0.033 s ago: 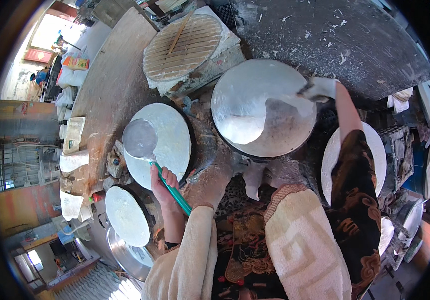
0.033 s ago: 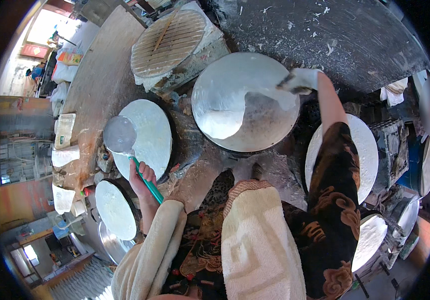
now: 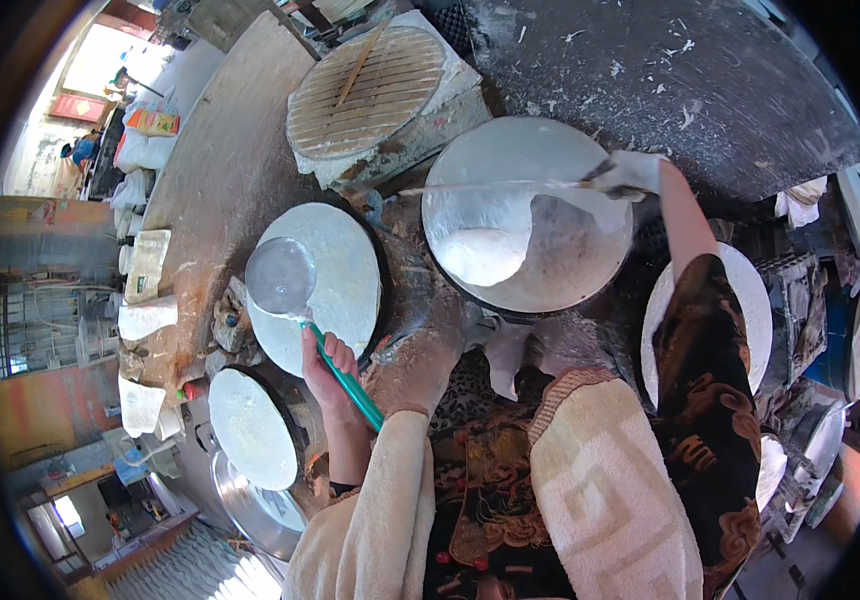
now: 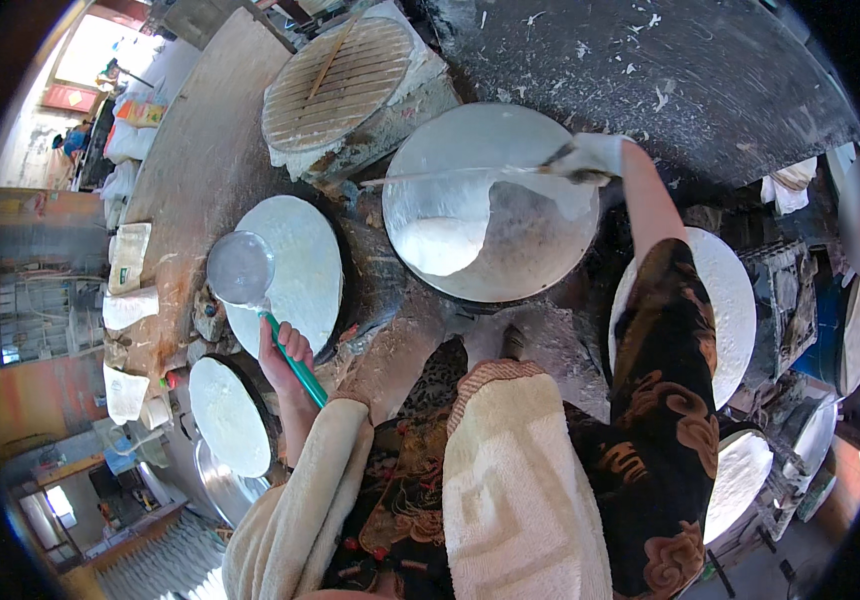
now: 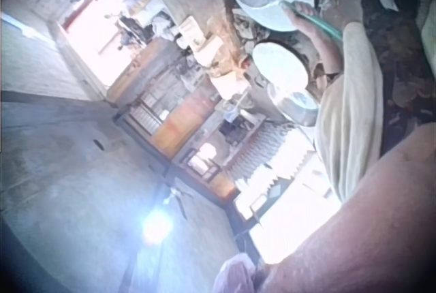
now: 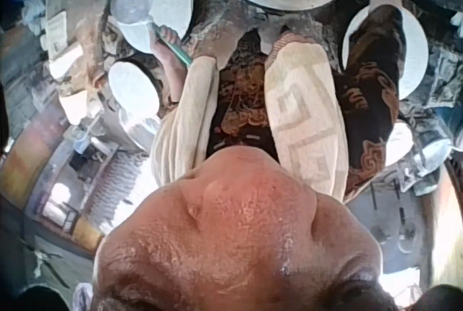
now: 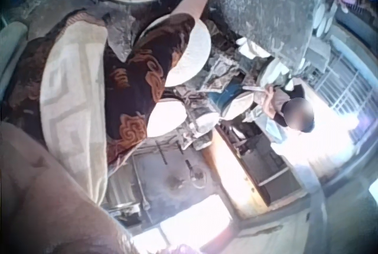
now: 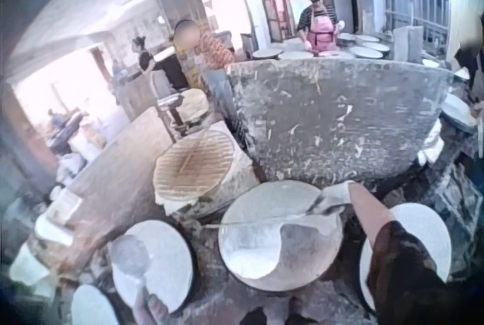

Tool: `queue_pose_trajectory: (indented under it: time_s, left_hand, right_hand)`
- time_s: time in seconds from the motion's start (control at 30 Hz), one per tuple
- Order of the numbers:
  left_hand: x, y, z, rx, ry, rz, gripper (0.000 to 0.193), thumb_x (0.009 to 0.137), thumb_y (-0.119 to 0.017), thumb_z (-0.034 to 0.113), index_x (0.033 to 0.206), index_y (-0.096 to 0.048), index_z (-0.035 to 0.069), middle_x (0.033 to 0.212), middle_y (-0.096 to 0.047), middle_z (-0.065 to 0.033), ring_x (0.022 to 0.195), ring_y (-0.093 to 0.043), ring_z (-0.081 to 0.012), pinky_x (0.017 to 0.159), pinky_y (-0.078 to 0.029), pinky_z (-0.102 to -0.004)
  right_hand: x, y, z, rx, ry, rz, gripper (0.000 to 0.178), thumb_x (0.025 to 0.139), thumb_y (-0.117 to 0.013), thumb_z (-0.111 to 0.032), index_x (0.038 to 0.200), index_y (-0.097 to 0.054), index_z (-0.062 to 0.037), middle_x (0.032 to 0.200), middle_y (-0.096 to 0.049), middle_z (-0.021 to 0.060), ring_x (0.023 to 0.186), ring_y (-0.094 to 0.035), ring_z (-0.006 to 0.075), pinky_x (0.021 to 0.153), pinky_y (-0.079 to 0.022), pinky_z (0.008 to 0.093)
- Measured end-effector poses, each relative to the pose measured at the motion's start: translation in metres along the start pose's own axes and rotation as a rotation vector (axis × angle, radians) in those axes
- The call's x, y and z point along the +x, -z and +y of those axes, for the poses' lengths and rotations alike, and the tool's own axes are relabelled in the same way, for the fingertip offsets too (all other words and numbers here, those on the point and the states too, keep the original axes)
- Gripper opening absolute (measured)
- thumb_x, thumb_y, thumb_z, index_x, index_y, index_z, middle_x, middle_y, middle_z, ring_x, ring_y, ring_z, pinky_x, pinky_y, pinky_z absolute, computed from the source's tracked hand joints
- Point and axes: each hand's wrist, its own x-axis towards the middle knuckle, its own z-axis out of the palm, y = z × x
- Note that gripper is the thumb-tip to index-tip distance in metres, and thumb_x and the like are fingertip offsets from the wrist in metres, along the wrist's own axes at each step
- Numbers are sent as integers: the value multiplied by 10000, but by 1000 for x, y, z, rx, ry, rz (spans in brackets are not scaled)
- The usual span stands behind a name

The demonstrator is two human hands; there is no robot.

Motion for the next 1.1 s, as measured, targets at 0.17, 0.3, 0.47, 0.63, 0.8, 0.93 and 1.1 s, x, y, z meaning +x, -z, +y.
queue_pose_trajectory:
  time_s: [0.17, 0.3, 0.47, 0.63, 0.8, 0.93, 1.1]
  left_hand:
    - [-11, -3, 3, -61, 0, 32, 329, 974, -393, 311, 721, -418, 102, 554, -368, -1, 420, -352, -105, 375, -327, -239]
    - [1, 9, 20, -64, 109, -203, 361, 975, -378, 332, 705, -410, 95, 548, -377, -6, 424, -364, -112, 377, -324, -238]
    - [9, -2, 36, -182, 183, -349, 307, 986, -352, 267, 752, -419, 79, 555, -375, 0, 403, -356, -81, 357, -328, -223]
    - [24, 6, 48, -50, 225, -186, 445, 953, -400, 413, 601, -378, 141, 443, -331, 23, 350, -298, -93, 326, -232, -226]
    - [25, 5, 42, -34, 256, -313, 288, 979, -377, 335, 1114, -455, 92, 499, -331, 47, 370, -309, -54, 329, -265, -205]
    - [18, 6, 53, 31, 284, -393, 349, 986, -366, 318, 1253, -426, 100, 508, -328, 50, 373, -315, -51, 329, -282, -199]
    - [14, 8, 71, 104, 258, -424, 316, 985, -362, 326, 1211, -442, 120, 492, -332, 45, 358, -315, -62, 321, -286, -206]
  right_hand:
    - [3, -21, -22, -154, 63, -236, 295, 757, -709, -381, 843, -677, -101, 570, -488, -25, 425, -356, 67, 371, -265, 244]
    - [-59, -6, 19, -293, -102, -127, 274, 781, -679, -329, 885, -670, -75, 557, -503, -13, 437, -418, 85, 389, -294, 250]
    - [-150, -44, 71, -213, -90, 409, 296, 796, -654, -302, 948, -626, -49, 617, -525, 8, 499, -454, 109, 453, -347, 264]
    - [-186, -186, 58, 368, 105, 552, 325, 810, -630, -275, 1010, -582, -23, 677, -548, 30, 562, -491, 133, 517, -400, 279]
    - [-70, -361, -16, 739, 169, 289, 358, 825, -605, -248, 1072, -539, 3, 737, -570, 51, 624, -528, 157, 581, -453, 293]
    - [-15, -381, -45, 126, 32, 788, 344, 860, -490, -256, 1129, -505, -41, 950, -608, 249, 895, -585, 399, 774, -452, 474]
    - [-68, -361, -4, -45, -144, 904, 307, 870, -451, -232, 1115, -477, -48, 901, -621, 243, 860, -594, 417, 766, -460, 509]
